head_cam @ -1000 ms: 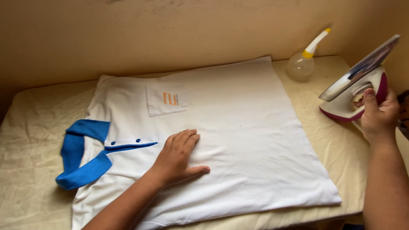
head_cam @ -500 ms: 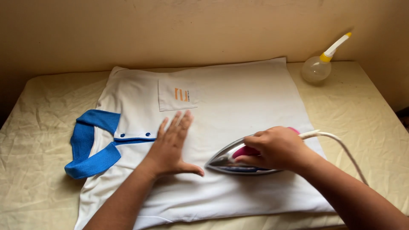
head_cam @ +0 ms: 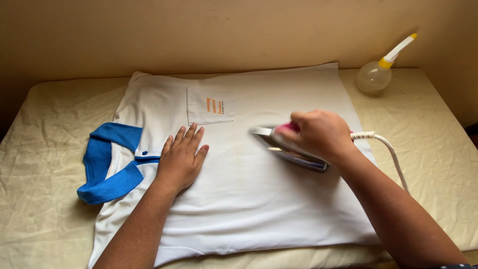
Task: Ironing a white polo shirt with a blue collar and sleeves using an iron and spray bottle.
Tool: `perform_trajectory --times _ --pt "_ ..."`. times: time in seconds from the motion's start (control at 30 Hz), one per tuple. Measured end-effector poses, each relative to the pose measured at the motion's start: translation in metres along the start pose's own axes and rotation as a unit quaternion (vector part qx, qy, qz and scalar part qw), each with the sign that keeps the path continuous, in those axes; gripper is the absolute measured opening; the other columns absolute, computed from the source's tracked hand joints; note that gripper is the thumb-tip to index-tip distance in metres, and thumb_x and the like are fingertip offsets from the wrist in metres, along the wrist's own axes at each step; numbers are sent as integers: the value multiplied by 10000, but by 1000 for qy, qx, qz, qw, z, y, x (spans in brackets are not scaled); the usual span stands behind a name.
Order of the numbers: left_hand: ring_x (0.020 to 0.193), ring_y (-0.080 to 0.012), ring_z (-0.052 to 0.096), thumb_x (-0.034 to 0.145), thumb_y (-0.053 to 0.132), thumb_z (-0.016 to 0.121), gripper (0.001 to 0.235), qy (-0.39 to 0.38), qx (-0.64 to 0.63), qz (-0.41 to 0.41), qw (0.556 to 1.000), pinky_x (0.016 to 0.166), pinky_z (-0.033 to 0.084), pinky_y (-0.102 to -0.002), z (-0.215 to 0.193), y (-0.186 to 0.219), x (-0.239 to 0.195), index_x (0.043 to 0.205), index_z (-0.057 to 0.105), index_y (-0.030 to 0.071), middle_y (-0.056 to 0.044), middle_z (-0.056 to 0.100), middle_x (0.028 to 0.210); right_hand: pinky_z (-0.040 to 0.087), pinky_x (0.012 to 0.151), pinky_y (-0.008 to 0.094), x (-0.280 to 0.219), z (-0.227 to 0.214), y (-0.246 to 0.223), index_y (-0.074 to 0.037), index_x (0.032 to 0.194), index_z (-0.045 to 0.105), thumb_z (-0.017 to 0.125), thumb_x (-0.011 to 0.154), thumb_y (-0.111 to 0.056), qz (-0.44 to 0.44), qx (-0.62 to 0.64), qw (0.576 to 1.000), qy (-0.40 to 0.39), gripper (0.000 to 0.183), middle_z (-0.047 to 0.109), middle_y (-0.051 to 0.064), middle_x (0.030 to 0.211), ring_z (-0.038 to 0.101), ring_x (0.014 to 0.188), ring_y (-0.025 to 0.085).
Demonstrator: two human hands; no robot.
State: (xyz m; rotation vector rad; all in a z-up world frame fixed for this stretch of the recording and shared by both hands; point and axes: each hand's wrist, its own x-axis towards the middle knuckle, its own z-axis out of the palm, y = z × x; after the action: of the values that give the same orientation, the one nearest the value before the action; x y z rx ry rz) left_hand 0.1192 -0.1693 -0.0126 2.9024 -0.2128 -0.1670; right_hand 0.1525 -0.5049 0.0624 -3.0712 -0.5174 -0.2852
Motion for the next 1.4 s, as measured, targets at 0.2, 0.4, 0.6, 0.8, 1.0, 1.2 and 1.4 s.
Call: perform_trajectory --times 0.2,0.4,0.6,0.8,1.0,1.2,1.4 --pt "1555 -316 241 1068 596 199 679 10 23 -6 1000 1241 151 -578 4 1 3 1613 319 210 -75 289 1682 591 655 405 -8 19 12 -304 680 621 709 698 -797 -214 22 977 -18 501 682 -23 620 740 691 245" --pt "1554 -329 248 1072 585 204 676 19 20 -8 1000 1242 152 -578 2 5 -1 1612 329 199 -89 302 1679 580 668 451 46 35 30 -213 791 744 633 837 -741 60 -30 997 32 542 730 92 727 754 774 332" --pt "1558 -322 241 1059 597 234 682 10 22 -3 1000 1245 158 -578 1 0 1 1613 321 208 -76 295 1683 582 635 489 63 34 48 -215 852 797 625 858 -716 148 -34 988 10 529 738 130 733 762 781 394" --pt "1538 -347 282 1055 600 278 686 36 32 11 999 1229 138 -608 17 -8 3 1594 368 185 -107 353 1649 589 725 464 -17 9 42 -239 704 705 662 744 -749 -60 15 992 -109 514 711 91 665 740 765 350" --pt "1504 -372 318 817 814 575 1049 140 44 214 966 1213 121 -624 17 45 -22 1547 398 81 -164 416 1592 534 519 361 -82 1 50 -238 596 594 737 765 -725 -217 49 973 -66 535 665 -32 563 689 557 204" --pt "1597 -349 50 707 1119 489 1456 175 132 372 902 1271 -27 -504 50 62 -39 1602 202 7 -200 148 1702 449 426 352 -53 6 62 -165 687 692 679 826 -738 27 -20 999 13 590 659 13 572 593 443 201" --pt "1597 -370 15 774 1130 358 1376 191 164 392 885 1270 -45 -522 60 57 -38 1603 204 42 -206 129 1695 510 504 429 35 26 108 -65 945 756 577 983 -775 372 -53 925 -53 733 722 150 747 674 609 306"
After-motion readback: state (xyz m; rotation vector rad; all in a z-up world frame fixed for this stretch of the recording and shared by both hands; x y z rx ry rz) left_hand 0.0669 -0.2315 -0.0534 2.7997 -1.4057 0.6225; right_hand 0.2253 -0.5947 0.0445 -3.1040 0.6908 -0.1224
